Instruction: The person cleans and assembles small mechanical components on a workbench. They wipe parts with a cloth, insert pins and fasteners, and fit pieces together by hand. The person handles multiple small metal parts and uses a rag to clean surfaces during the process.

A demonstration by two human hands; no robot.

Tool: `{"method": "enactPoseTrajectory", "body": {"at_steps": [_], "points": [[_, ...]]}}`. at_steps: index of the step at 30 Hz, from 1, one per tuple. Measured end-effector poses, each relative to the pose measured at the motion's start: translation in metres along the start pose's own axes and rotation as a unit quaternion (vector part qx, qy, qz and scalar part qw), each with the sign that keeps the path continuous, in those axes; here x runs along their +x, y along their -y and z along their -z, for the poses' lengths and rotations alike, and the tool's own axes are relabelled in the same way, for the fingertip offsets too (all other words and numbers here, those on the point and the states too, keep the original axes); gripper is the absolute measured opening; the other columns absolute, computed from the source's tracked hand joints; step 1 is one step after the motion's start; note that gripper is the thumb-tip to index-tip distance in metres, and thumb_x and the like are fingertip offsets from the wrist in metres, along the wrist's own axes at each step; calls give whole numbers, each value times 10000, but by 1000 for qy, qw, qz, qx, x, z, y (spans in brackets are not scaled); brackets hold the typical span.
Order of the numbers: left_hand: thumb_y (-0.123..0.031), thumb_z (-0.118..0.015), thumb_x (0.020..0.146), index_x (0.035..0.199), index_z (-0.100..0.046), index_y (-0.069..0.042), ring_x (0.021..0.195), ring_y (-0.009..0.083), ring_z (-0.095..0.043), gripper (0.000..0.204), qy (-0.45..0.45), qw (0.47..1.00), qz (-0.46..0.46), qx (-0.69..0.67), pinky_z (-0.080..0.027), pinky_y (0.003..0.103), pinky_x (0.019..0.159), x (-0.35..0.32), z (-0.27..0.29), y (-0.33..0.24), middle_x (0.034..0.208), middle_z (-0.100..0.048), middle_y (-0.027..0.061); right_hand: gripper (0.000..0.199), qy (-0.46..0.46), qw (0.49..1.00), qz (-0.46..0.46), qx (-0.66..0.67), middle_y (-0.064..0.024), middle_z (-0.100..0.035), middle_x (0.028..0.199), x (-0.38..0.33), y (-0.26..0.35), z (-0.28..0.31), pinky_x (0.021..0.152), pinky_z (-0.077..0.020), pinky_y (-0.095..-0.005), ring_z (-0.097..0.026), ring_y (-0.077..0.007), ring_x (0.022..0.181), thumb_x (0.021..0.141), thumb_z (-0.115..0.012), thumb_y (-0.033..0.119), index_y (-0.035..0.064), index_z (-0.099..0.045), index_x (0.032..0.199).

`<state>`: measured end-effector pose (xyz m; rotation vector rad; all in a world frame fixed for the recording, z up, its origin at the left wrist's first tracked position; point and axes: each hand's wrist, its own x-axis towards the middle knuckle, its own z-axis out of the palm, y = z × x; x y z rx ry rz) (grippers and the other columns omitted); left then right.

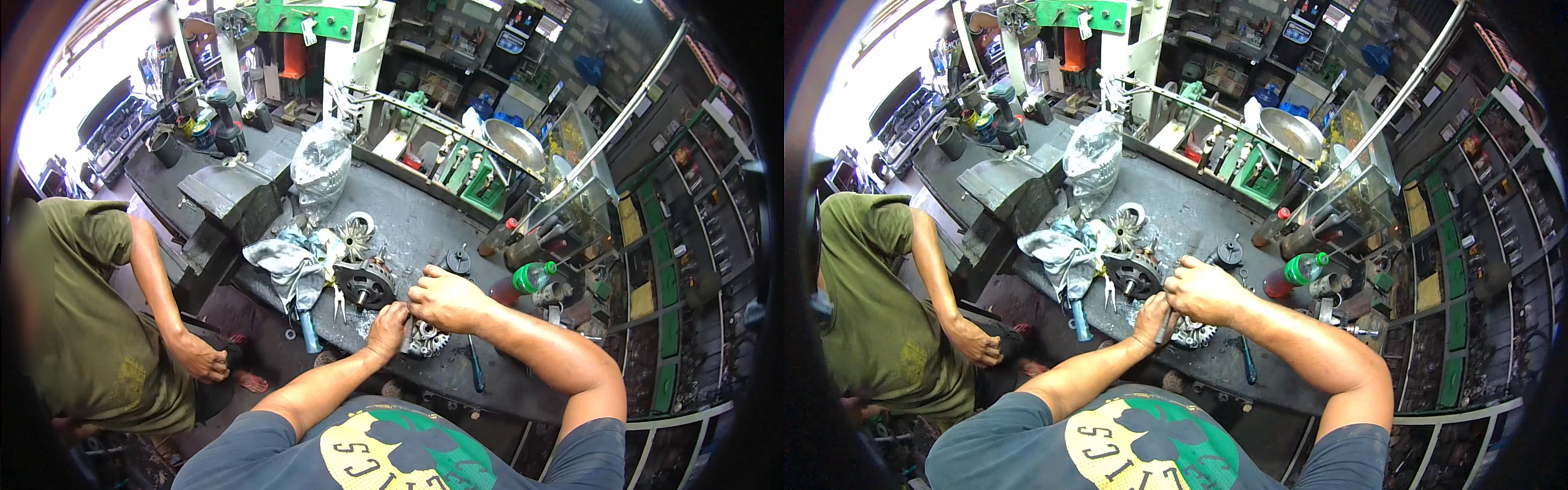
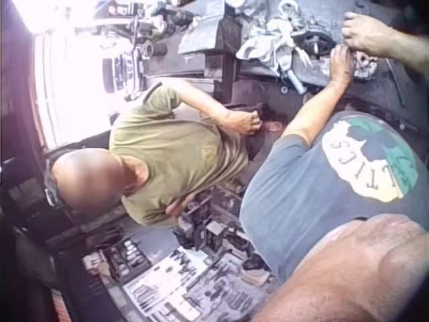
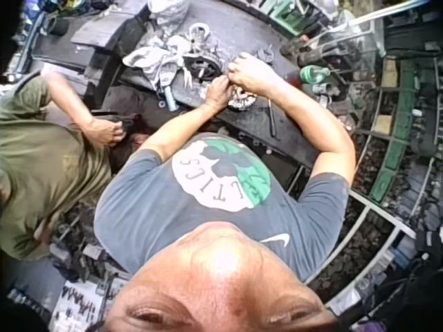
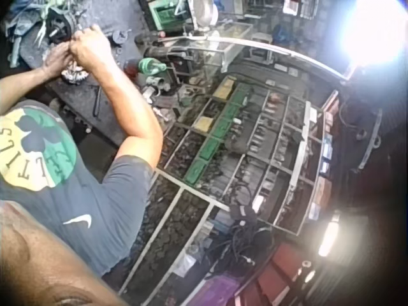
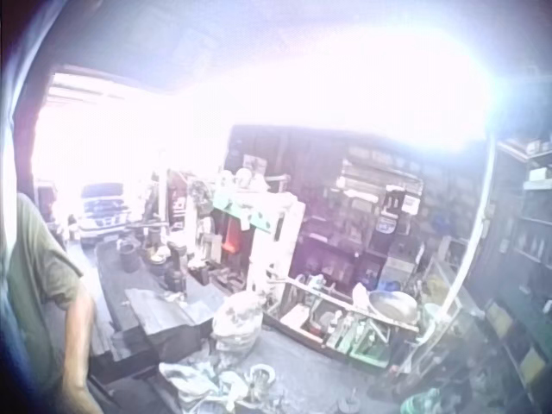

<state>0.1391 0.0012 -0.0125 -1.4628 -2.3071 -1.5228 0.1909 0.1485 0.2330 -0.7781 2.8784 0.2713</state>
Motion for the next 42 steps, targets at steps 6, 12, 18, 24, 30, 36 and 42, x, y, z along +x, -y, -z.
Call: {"method": "enactPoseTrajectory", "body": {"at_steps": [6, 12, 18, 24, 30, 36, 42], "points": [[-202, -725, 996, 1101, -681, -54, 1095, 412, -677, 187, 38, 997, 69, -13, -554, 522, 942, 1, 6, -21, 1089, -700, 149, 259, 35, 992, -119, 26, -81, -754, 961, 4, 7, -9, 879, -526, -431, -736, -283, 966, 969, -729, 342, 89, -780, 965], [-138, -749, 934, 1139, -661, -41, 1129, 429, -660, 243, 11, 997, 79, -4, -537, 538, 982, -3, -2, -18, 1162, -678, 190, 476, 35, 891, -377, 249, -282, -786, 940, 13, 38, 2, 830, -614, -578, -776, -483, 892, 1119, -577, 422, -13, -751, 1039], [-106, -778, 936, 1075, -666, -43, 1016, 420, -663, 189, -6, 999, 11, -49, -540, 526, 907, 9, 5, -28, 1078, -691, 162, 543, 53, 842, -347, 409, -306, -737, 1306, -9, -3, -24, 1016, -580, -514, -740, -470, 1171, 1122, -597, 381, 6, -605, 1515], [-169, -772, 966, 1119, -717, -35, 1087, 434, -679, 210, 19, 999, 32, -21, -543, 530, 967, 11, 8, -27, 1135, -736, 187, 569, -69, 969, 204, -124, -31, -297, 1838, -8, -57, -2, 1385, -151, -628, -219, -306, 1712, 1023, -607, 354, 351, -583, 1592], [-158, -782, 917, 994, -664, -43, 1044, 445, -665, 182, -22, 996, 80, -24, -545, 545, 924, 2, -4, -26, 1051, -677, 185, 256, -89, 963, 244, -68, -32, -776, 1106, 19, -44, -56, 1349, -282, -580, -592, -299, 1444, 925, -691, 404, 190, -831, 920], [-179, -755, 941, 1197, -688, -28, 1124, 457, -661, 305, -30, 995, 93, -19, -537, 543, 976, -11, -14, -14, 1175, -706, 206, 191, 76, 962, -247, 89, -89, -833, 861, 23, 23, -22, 756, -600, -509, -831, -289, 842, 881, -730, 275, 129, -851, 905], [-170, -772, 899, 1213, -731, -48, 1227, 446, -628, 339, 40, 999, 24, 28, -503, 541, 1053, -10, -18, 3, 1245, -717, 208, 190, -77, 960, -251, 96, -122, -822, 812, 13, 27, -53, 719, -635, -464, -821, -310, 738, 869, -695, 240, 96, -818, 880]]}}
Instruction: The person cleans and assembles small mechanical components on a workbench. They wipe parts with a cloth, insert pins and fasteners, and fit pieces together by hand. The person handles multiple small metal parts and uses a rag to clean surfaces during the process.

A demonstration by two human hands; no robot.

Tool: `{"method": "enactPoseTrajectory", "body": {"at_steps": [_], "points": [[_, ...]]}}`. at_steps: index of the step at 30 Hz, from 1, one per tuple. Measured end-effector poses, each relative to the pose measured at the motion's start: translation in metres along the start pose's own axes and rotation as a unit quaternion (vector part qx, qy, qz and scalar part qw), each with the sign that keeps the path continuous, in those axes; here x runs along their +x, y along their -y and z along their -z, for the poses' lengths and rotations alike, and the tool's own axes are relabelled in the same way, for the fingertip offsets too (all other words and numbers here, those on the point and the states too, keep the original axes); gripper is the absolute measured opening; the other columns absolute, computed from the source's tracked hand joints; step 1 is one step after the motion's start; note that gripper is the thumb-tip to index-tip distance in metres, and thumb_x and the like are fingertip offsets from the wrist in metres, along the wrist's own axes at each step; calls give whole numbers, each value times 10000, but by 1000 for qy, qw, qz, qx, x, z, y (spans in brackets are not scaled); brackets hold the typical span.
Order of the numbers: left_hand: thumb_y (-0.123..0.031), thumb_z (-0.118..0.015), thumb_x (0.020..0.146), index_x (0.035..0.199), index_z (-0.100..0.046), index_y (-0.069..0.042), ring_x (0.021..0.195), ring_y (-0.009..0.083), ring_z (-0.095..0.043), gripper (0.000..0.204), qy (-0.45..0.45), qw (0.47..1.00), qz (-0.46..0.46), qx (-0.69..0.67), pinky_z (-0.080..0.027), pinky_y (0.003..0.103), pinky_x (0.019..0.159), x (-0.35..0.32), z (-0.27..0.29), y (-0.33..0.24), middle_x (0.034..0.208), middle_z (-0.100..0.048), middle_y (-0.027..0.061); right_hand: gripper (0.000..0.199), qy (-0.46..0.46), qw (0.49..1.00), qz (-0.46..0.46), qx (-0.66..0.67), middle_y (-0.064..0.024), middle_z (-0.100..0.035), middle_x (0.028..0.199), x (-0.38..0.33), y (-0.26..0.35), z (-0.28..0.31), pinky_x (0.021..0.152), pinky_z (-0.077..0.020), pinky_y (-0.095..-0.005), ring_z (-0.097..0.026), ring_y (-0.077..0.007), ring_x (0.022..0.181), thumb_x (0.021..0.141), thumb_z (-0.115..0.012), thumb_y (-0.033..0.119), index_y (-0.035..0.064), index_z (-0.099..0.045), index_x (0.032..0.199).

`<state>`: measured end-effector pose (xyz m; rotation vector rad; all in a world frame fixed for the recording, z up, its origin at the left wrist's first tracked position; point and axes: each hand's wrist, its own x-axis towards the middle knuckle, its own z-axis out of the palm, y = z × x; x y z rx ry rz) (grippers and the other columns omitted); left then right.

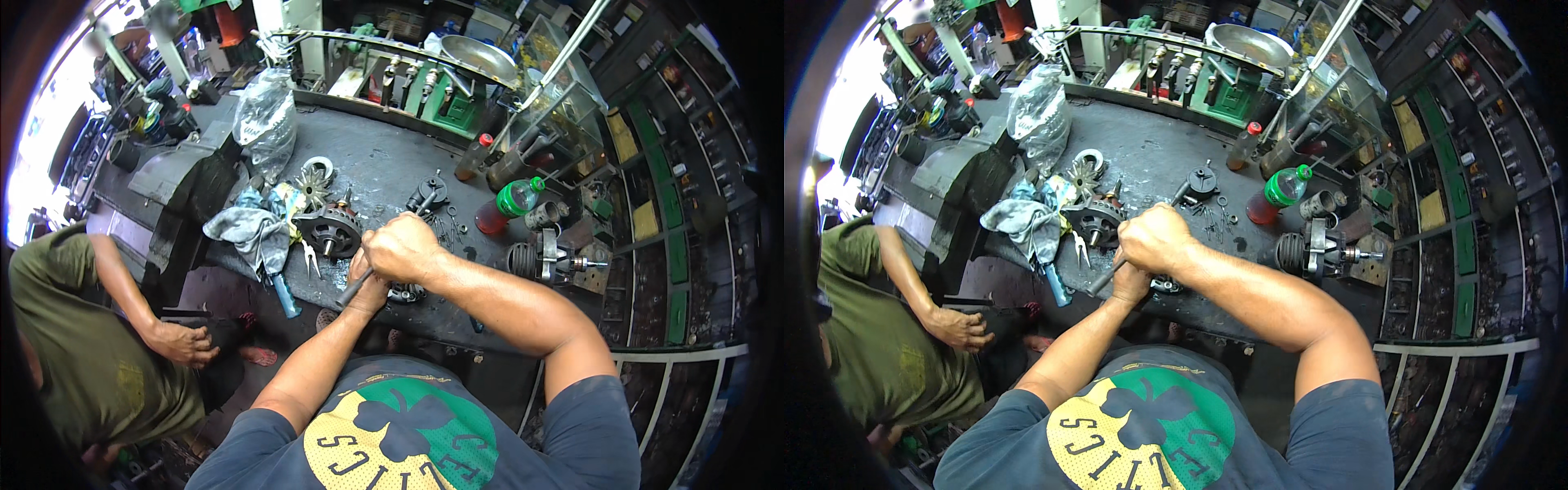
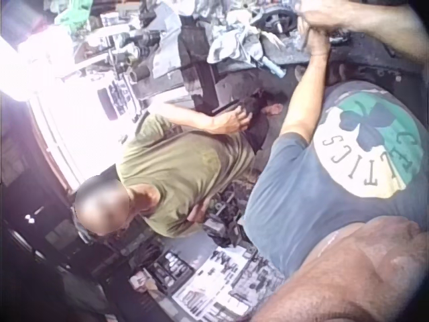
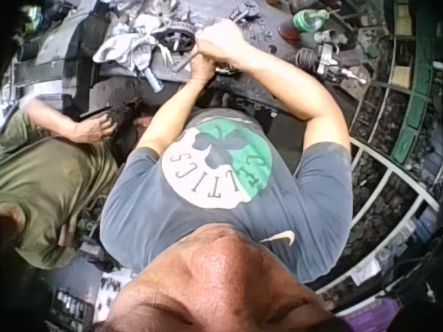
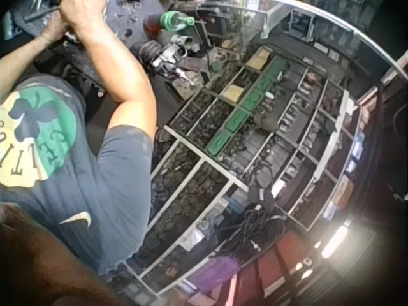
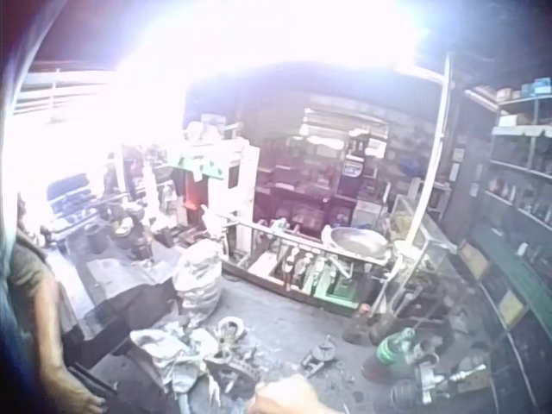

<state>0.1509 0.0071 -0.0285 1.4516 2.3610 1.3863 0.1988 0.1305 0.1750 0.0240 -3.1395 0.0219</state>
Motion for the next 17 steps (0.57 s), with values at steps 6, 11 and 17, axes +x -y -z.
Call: {"method": "enactPoseTrajectory", "body": {"at_steps": [6, 11, 17], "points": [[-140, -738, 932, 1229, -674, -3, 1127, 469, -640, 334, 37, 998, 51, -30, -523, 552, 980, -5, -1, 6, 1177, -676, 224, 180, 98, 981, -166, 33, -171, -833, 906, 10, 25, 12, 687, -647, -449, -830, -319, 808, 833, -753, 218, 66, -822, 900], [-111, -797, 898, 1210, -711, -65, 1178, 412, -668, 327, -26, 995, -17, -99, -548, 506, 1009, 10, 14, -7, 1263, -708, 159, 120, 148, 987, 31, -61, -22, -817, 895, -4, -2, 32, 1092, -452, -434, -750, -238, 1018, 879, -754, 233, 166, -850, 854], [-147, -816, 897, 1238, -724, -88, 1200, 380, -675, 358, 1, 992, 52, -112, -538, 489, 1078, 7, 20, -10, 1305, -709, 136, 132, 93, 939, 304, -135, 21, -794, 938, 2, -20, 20, 1293, -348, -526, -667, -198, 1175, 870, -752, 270, 189, -844, 821]]}}
